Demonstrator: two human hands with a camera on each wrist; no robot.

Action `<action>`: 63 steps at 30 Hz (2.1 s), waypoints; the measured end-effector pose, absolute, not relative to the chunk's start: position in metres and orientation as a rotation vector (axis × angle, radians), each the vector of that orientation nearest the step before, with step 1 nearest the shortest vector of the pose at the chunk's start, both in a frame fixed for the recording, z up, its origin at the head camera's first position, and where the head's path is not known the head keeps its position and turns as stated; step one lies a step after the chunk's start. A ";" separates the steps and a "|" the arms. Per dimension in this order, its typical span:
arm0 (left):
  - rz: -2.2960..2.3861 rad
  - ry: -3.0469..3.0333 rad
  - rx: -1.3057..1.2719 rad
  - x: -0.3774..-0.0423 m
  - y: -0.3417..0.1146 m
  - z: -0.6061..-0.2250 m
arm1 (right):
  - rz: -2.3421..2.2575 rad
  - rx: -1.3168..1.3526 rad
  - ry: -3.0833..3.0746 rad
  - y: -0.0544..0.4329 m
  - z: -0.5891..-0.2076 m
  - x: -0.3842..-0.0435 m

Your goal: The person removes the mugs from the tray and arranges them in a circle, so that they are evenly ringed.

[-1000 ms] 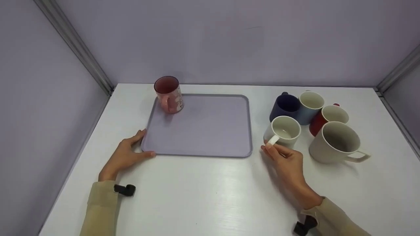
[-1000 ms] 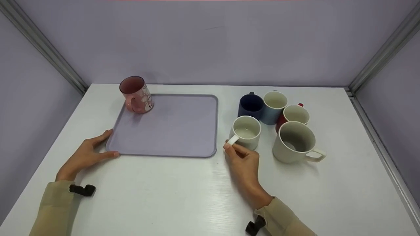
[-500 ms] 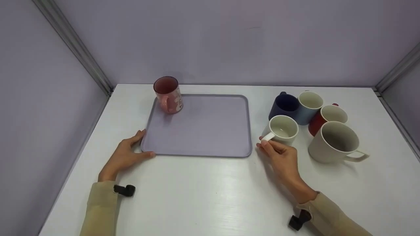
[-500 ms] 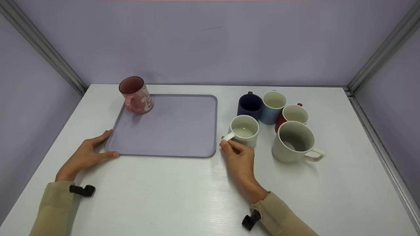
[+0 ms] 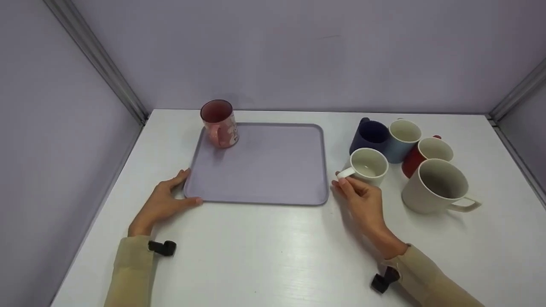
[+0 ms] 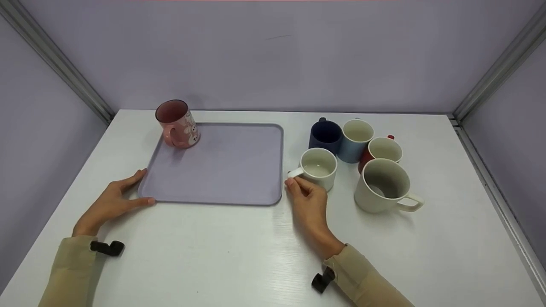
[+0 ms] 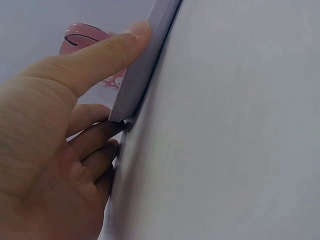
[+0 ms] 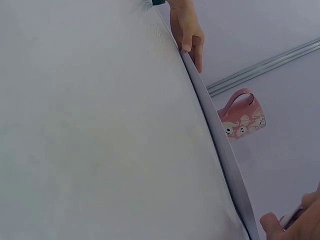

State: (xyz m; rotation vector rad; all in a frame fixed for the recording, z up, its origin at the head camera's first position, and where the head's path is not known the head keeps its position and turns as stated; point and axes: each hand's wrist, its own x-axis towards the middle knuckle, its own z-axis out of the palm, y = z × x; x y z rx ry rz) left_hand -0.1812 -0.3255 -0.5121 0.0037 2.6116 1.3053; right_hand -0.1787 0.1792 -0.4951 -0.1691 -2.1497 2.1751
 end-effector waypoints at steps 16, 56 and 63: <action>1.302 2.628 0.030 -0.179 -0.329 -0.511 | 2.197 -0.045 -2.294 0.183 -0.493 -0.184; 1.309 2.641 0.029 -0.177 -0.334 -0.514 | 1.911 0.637 -2.721 -0.085 -0.456 -0.294; 1.295 2.644 0.032 -0.178 -0.337 -0.515 | 2.173 0.481 -2.543 -0.105 -0.467 -0.294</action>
